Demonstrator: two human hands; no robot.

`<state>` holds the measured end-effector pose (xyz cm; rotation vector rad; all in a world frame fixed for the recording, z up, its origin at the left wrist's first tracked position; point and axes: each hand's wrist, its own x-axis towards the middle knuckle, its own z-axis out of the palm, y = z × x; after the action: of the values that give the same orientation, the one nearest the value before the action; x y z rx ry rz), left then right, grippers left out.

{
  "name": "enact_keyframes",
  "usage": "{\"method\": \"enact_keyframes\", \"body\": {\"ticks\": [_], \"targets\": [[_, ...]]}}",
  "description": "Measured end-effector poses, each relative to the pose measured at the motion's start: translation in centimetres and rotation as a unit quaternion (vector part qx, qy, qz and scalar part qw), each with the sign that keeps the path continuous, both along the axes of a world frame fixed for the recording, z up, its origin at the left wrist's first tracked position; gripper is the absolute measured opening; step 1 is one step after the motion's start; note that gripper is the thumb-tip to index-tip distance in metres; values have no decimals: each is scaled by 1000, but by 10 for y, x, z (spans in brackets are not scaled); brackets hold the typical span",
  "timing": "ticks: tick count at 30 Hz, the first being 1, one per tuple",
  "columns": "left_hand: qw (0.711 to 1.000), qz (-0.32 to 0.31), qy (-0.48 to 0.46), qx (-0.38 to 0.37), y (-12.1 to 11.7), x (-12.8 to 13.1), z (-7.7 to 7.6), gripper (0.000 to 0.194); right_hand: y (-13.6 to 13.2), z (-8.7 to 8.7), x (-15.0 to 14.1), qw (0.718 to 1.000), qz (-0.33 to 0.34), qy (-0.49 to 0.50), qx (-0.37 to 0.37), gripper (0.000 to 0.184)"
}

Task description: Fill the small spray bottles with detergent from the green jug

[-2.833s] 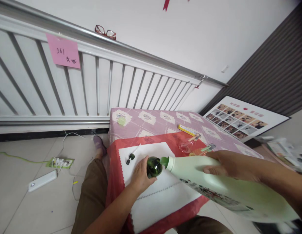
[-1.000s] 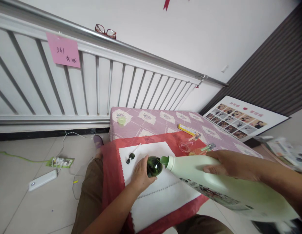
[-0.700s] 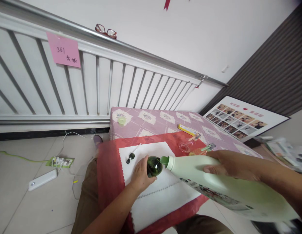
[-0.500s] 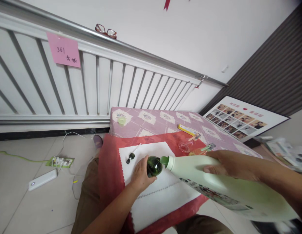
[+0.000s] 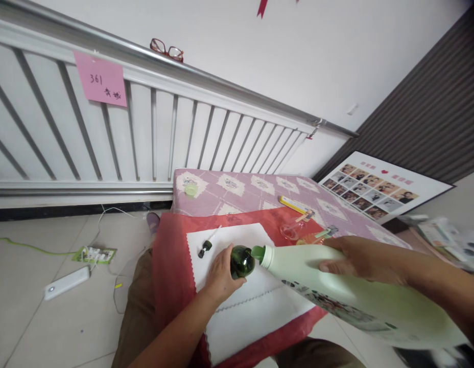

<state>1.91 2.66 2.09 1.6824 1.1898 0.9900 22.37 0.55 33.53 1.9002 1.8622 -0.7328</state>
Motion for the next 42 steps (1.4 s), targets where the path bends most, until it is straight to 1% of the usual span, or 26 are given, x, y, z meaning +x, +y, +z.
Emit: {"method": "enact_keyframes", "body": {"ticks": [8,14,19,24,29,38,42], "targets": [[1000,-2,-2,3,0,1,-1,99,0,-1,3,1000,-3,7,6,52],[1000,0,1,7,0,0,-2,99,-1,2,-2,1000,5,5,4,52],[1000,0,-3,6,0,0,-1,99,-1,1,-1,1000,-4,10,5,51],[1000,-3,8,6,0,0,0,99,-2,-1,0,999,-8,31,33,52],[1000,-3,3,5,0,-1,2,99,-2,1,-3,1000,8,17,7,55],[1000,-2,3,5,0,-1,1,98,-1,1,-1,1000,11,11,3,56],[1000,-2,4,2,0,-1,2,99,-1,1,-1,1000,1,11,8,55]]}}
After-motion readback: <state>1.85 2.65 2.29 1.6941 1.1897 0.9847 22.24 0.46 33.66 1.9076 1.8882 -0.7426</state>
